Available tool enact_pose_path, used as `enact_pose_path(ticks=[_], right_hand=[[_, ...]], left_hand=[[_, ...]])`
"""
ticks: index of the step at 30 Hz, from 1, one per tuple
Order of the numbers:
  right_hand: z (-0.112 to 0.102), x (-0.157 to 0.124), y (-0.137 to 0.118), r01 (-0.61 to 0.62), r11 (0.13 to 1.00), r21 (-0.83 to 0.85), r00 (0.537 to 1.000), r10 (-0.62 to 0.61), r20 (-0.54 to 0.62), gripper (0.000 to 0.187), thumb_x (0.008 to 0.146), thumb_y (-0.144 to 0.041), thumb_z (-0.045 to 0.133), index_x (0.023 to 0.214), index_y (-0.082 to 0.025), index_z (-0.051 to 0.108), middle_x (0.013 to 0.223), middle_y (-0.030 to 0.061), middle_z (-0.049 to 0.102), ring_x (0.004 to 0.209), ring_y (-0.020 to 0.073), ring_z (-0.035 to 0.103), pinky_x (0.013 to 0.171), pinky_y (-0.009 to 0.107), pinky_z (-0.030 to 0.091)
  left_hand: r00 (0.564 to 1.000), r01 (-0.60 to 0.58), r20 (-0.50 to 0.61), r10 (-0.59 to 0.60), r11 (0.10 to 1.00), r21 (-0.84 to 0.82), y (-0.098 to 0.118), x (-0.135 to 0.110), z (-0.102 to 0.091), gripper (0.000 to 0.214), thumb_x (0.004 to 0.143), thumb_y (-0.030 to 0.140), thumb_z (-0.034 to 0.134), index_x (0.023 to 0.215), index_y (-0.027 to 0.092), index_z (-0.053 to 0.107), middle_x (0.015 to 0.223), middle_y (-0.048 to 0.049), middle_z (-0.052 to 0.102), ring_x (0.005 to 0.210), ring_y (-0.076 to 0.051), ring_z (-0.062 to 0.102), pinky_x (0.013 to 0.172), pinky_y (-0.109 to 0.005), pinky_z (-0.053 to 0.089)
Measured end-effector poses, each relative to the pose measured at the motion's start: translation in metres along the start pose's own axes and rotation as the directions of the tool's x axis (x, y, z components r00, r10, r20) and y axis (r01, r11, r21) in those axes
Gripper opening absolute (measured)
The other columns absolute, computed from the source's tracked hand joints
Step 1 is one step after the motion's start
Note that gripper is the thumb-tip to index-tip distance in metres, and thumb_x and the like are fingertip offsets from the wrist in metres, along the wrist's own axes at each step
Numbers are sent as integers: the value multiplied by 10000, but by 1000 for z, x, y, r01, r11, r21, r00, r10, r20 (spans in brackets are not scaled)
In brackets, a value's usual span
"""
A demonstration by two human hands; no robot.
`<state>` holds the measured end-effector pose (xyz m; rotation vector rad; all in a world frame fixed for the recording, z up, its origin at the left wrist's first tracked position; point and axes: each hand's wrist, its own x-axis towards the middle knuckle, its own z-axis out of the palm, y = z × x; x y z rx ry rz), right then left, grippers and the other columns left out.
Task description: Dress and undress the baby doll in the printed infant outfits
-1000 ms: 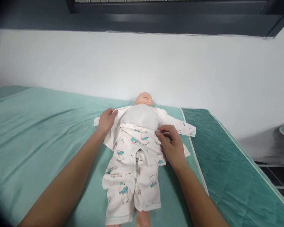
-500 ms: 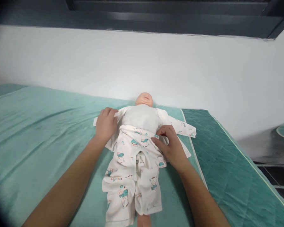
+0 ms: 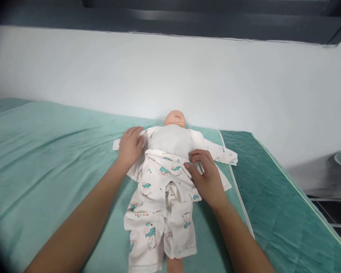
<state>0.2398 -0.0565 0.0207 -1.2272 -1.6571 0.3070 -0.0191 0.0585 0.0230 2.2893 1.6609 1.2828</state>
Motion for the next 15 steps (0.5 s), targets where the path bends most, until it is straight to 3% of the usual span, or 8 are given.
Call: enact_pose_path(ticks=[2,5,10,13,15], right_hand=[[0,0,0,-8,1000,-10,1000,8,-13,118,896,-298,604,815,-244,539,1128,66,597,1098,242,562,942,399,416],[1,3,2,-68,997,30,997,68,-20,153,901,-325,592,796,-240,520,1088,55,636,1050,231,589,931,392,423],[1,18,4,-219,974,63,974,222,-42,182,875,-405,616,832,-242,547,959,27,683,906,209,617,825,350,450],[-2,34,5,-248,969,-7,969,248,-2,200,877,-429,600,819,-246,545,781,-6,643,740,179,578,694,311,431],[-4,45,6,-241,969,-59,969,244,42,203,876,-432,595,807,-249,539,679,-28,585,641,164,528,621,296,401]], left_hand=[[1000,-7,18,11,969,-246,10,-1,-6,287,944,269,462,1154,199,645,1216,-86,652,1150,-233,559,998,-388,438],[984,53,174,47,849,-526,27,-5,-15,189,911,317,541,995,221,680,1098,-52,669,996,-186,612,874,-312,493],[934,44,312,174,810,-585,38,-7,-27,121,801,340,700,873,242,700,1181,-59,596,1154,-217,547,1030,-352,420],[895,55,394,207,828,-559,36,-4,-30,147,782,363,716,867,248,679,1237,-63,560,1205,-228,511,1052,-355,402],[894,53,401,199,842,-537,35,-4,-30,148,799,367,691,828,234,634,1237,-65,563,1190,-226,514,1046,-356,398]])
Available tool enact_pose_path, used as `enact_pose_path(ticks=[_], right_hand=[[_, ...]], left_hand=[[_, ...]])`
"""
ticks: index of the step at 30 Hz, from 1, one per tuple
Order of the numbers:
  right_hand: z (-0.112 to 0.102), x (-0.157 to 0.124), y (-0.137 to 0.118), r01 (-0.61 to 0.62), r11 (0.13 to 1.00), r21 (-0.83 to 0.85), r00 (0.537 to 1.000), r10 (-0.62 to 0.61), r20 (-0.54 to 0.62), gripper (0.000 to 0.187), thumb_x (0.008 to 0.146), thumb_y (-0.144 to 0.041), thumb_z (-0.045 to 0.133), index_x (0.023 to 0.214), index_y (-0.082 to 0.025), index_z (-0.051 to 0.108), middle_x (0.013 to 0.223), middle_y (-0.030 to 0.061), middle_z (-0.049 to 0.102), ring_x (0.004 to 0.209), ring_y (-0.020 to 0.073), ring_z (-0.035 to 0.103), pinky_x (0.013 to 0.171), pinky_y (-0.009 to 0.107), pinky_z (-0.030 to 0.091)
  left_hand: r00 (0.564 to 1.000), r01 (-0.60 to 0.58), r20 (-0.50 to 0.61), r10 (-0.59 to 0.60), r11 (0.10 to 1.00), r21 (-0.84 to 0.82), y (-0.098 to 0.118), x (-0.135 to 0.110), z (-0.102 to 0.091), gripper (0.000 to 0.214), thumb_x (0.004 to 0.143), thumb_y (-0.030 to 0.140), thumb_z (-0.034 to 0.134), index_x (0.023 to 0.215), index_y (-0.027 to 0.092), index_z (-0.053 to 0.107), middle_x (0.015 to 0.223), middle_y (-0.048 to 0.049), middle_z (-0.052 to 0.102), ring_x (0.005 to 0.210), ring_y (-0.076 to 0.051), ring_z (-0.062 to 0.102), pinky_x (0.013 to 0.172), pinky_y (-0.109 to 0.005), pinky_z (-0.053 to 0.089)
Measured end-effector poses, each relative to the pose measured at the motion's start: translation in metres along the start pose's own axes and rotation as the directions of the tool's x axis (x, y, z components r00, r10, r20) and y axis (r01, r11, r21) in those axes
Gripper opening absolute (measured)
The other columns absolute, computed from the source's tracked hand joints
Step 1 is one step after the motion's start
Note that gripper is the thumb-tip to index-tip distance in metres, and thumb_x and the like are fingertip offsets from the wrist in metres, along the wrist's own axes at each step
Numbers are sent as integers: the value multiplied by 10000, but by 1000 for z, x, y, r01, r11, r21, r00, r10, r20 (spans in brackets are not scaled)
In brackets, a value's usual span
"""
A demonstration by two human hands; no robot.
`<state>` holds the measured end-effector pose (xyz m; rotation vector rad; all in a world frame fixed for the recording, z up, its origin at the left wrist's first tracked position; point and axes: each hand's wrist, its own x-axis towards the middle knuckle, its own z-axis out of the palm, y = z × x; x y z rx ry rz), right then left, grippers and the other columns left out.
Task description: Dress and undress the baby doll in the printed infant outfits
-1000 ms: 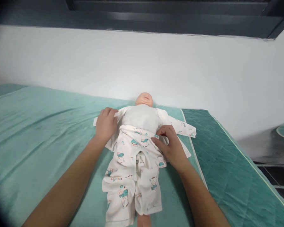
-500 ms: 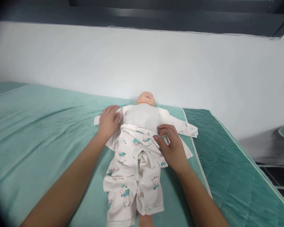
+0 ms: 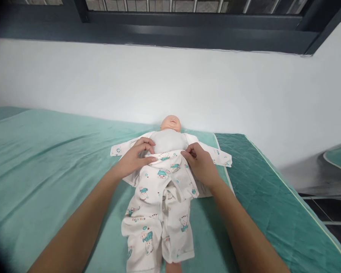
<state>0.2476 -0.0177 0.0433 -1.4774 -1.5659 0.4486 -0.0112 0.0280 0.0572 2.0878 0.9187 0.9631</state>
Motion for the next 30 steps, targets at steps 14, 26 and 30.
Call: enact_pose_path(ticks=[14,26,30], right_hand=[[19,39,17,-31,999,-11,999,30,-42,220,861,-450,560,781,-256,492,602,-40,511,588,175,471,570,303,346],[34,29,29,-153,865,477,979,198,-44,307,726,-445,730,890,-228,586,786,0,652,704,166,586,641,293,455],[31,16,33,-143,895,422,974,202,-99,258,752,-389,697,935,-223,625,919,45,686,885,207,633,811,350,478]], left_hand=[[967,198,-175,-188,979,41,-23,51,11,213,893,426,523,836,224,485,696,41,524,666,-146,472,632,-273,334],[929,320,-88,-359,900,-296,-35,32,5,310,791,485,658,767,193,555,669,36,527,601,-112,447,573,-248,344],[939,265,-155,-306,934,-239,-36,25,8,270,823,450,623,914,196,610,826,-4,616,735,-140,551,681,-268,433]])
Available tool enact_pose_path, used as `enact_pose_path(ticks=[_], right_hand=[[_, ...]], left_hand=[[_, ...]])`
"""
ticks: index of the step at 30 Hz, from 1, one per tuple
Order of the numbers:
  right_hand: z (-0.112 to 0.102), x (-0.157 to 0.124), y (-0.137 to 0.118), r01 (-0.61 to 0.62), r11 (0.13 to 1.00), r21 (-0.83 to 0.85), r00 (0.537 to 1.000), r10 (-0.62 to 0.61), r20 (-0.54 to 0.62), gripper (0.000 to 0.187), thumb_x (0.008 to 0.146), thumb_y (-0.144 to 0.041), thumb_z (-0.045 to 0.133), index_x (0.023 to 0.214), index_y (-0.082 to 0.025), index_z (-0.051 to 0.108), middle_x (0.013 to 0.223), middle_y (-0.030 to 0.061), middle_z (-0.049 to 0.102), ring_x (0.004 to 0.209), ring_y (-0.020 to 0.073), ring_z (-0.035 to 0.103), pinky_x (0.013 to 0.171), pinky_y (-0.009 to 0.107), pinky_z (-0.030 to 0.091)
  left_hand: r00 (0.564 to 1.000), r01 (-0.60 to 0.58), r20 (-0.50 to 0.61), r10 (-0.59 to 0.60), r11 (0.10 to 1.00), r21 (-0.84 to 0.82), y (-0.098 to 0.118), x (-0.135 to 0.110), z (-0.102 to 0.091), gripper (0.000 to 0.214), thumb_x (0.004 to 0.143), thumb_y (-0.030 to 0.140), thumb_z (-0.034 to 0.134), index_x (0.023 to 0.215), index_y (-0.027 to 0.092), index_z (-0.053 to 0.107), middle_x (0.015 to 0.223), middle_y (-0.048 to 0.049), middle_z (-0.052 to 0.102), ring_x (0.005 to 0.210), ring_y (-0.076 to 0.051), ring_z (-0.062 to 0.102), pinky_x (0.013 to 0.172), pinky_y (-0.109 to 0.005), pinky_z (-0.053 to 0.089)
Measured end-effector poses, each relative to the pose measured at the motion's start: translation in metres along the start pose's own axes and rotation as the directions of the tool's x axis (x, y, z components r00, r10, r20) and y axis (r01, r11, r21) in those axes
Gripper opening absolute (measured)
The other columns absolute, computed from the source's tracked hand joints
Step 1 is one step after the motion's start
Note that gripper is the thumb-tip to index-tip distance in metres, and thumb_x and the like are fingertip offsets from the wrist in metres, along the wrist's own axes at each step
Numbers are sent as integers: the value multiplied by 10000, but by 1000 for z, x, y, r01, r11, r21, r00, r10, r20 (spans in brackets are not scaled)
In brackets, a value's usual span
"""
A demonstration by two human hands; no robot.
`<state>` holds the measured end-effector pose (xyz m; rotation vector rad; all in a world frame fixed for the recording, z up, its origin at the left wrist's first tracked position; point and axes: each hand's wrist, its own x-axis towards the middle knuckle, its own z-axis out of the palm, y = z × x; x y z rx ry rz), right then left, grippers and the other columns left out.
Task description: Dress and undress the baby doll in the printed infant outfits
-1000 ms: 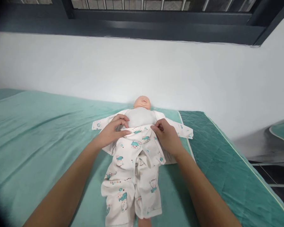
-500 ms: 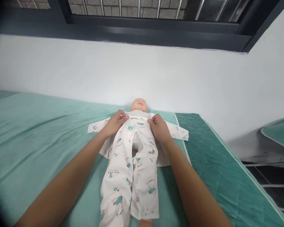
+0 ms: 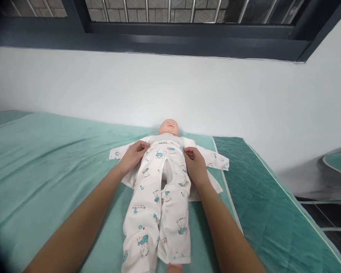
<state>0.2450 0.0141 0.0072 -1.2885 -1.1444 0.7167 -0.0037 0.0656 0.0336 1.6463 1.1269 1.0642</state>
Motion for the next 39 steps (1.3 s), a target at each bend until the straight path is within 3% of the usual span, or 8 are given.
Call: enact_pose_path(ticks=[3,8,14,20,23,31,35,39], right_hand=[[-7,-9,-1,11,975,-221,998,-26,-63,189,792,-403,650,852,-226,621,859,42,686,820,208,616,785,355,462],[-18,-18,-6,16,906,-424,1000,-11,13,343,848,-532,568,699,-224,592,659,12,630,663,193,532,648,325,391],[-28,-16,-7,-268,958,-104,940,284,190,367,790,-556,650,706,-208,569,663,-22,569,609,138,477,564,270,372],[-33,-17,-11,-329,944,12,900,309,308,267,737,-432,738,730,-203,600,690,-36,568,600,109,451,550,245,336],[-30,-19,-12,-332,943,1,886,311,345,268,766,-439,702,716,-198,597,691,-32,572,609,111,454,569,247,348],[-24,-24,-19,-288,957,-30,904,283,322,288,808,-514,609,777,-229,589,732,-28,626,671,145,523,623,263,412],[-28,-23,-18,-246,963,-114,881,271,387,344,805,-557,583,752,-222,643,720,-2,667,725,184,576,670,292,450],[-32,-21,-15,-315,946,-72,855,316,412,340,781,-546,618,786,-210,670,739,13,692,714,190,602,656,300,461]], left_hand=[[994,-86,-57,94,987,135,-1,-3,2,246,858,418,577,952,201,646,983,-43,651,899,-175,585,819,-305,453],[998,-45,-37,55,972,229,0,-12,-4,244,886,426,534,832,202,615,821,-7,630,781,-162,551,725,-294,426],[971,150,199,-136,987,-57,4,-25,-18,219,833,400,613,884,192,569,802,25,594,695,-113,550,640,-240,441],[898,296,371,-237,949,-111,4,-23,-25,188,756,292,670,870,186,563,760,32,570,654,-91,557,615,-219,469],[879,322,391,-272,944,-68,6,-24,-23,187,761,305,656,861,189,549,746,36,565,601,-85,548,546,-206,452],[900,317,338,-275,945,-74,8,-28,-17,210,786,339,649,875,193,528,747,33,570,583,-82,552,505,-187,434],[902,313,328,-280,948,-52,9,-29,-15,194,797,342,633,862,200,518,739,39,572,566,-77,540,488,-183,416],[909,305,303,-285,952,-18,12,-30,-14,180,799,333,610,868,206,502,714,43,572,554,-89,545,497,-200,432]])
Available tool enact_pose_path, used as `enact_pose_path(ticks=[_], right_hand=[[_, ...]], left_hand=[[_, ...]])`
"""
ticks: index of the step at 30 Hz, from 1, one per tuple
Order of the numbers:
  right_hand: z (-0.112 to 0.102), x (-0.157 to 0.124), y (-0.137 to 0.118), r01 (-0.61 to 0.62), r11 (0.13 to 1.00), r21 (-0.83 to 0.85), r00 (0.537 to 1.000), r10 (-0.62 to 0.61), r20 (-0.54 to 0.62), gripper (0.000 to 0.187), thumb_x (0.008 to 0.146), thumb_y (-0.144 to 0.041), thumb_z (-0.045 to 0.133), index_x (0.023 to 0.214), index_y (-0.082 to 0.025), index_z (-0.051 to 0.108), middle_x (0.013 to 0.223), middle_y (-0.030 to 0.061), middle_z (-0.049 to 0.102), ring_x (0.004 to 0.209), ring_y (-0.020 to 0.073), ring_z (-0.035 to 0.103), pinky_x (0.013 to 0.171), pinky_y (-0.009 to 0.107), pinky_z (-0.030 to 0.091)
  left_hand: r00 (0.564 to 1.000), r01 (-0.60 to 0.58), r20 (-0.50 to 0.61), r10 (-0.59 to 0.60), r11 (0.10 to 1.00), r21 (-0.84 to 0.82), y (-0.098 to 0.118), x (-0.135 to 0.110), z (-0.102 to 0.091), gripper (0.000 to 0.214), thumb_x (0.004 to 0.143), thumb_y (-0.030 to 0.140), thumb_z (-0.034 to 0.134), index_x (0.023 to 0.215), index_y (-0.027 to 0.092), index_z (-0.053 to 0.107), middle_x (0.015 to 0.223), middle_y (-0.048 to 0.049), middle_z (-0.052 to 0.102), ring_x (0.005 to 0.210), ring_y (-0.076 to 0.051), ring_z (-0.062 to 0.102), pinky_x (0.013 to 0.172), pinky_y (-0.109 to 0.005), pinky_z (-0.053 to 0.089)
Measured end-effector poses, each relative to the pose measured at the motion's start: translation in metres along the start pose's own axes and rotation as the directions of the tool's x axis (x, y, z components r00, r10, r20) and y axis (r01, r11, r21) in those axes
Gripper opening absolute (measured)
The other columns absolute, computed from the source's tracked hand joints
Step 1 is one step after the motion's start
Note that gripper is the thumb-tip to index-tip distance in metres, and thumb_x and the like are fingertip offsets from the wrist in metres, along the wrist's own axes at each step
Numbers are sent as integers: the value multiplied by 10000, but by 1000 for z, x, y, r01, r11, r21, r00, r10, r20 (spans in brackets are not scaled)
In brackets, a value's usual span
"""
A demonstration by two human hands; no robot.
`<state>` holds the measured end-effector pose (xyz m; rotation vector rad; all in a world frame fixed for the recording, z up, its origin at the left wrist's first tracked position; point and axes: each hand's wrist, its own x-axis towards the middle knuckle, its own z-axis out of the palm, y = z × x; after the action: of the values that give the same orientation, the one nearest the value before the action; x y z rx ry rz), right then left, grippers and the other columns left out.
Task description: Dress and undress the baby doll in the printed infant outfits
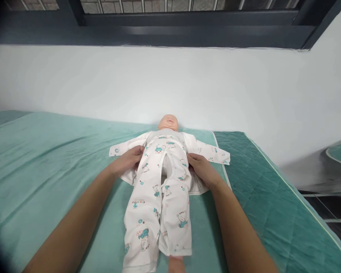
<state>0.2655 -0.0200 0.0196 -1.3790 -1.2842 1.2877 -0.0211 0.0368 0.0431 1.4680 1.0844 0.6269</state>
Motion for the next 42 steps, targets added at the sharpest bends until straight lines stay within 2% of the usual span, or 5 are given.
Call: enact_pose_path(ticks=[6,21,32,35,42], right_hand=[[-4,-4,-1,-4,994,111,989,-12,147,314,688,-382,757,943,-214,684,897,20,732,829,198,649,750,315,494],[0,3,6,53,995,-86,998,-52,18,115,686,-291,624,700,-201,555,643,-38,582,614,126,501,561,245,383],[2,20,7,-66,920,-387,939,-74,-335,152,666,-290,596,783,-227,669,678,33,684,658,201,574,597,309,399],[3,18,5,-1,889,-458,956,-133,-260,200,707,-318,574,802,-207,710,801,50,723,780,238,599,681,333,419],[8,11,1,137,916,-377,963,-213,-166,263,701,-309,635,909,-195,747,937,42,753,920,286,622,783,370,460]], left_hand=[[999,13,-31,-11,997,70,2,1,2,160,785,305,584,858,206,482,681,39,555,543,-106,541,477,-210,411],[993,-46,-106,54,996,75,-4,4,4,156,760,306,579,825,220,466,677,58,505,529,-89,446,456,-193,329],[928,-20,-355,116,965,263,-10,16,6,58,735,263,570,757,210,580,711,-22,644,667,-186,575,594,-271,408],[920,-87,-322,221,920,381,-9,17,7,92,733,240,548,741,198,629,825,-59,695,793,-227,599,684,-298,423],[986,-65,-150,77,994,87,-3,12,13,173,721,232,587,877,179,639,914,-60,715,840,-220,627,686,-282,458]])
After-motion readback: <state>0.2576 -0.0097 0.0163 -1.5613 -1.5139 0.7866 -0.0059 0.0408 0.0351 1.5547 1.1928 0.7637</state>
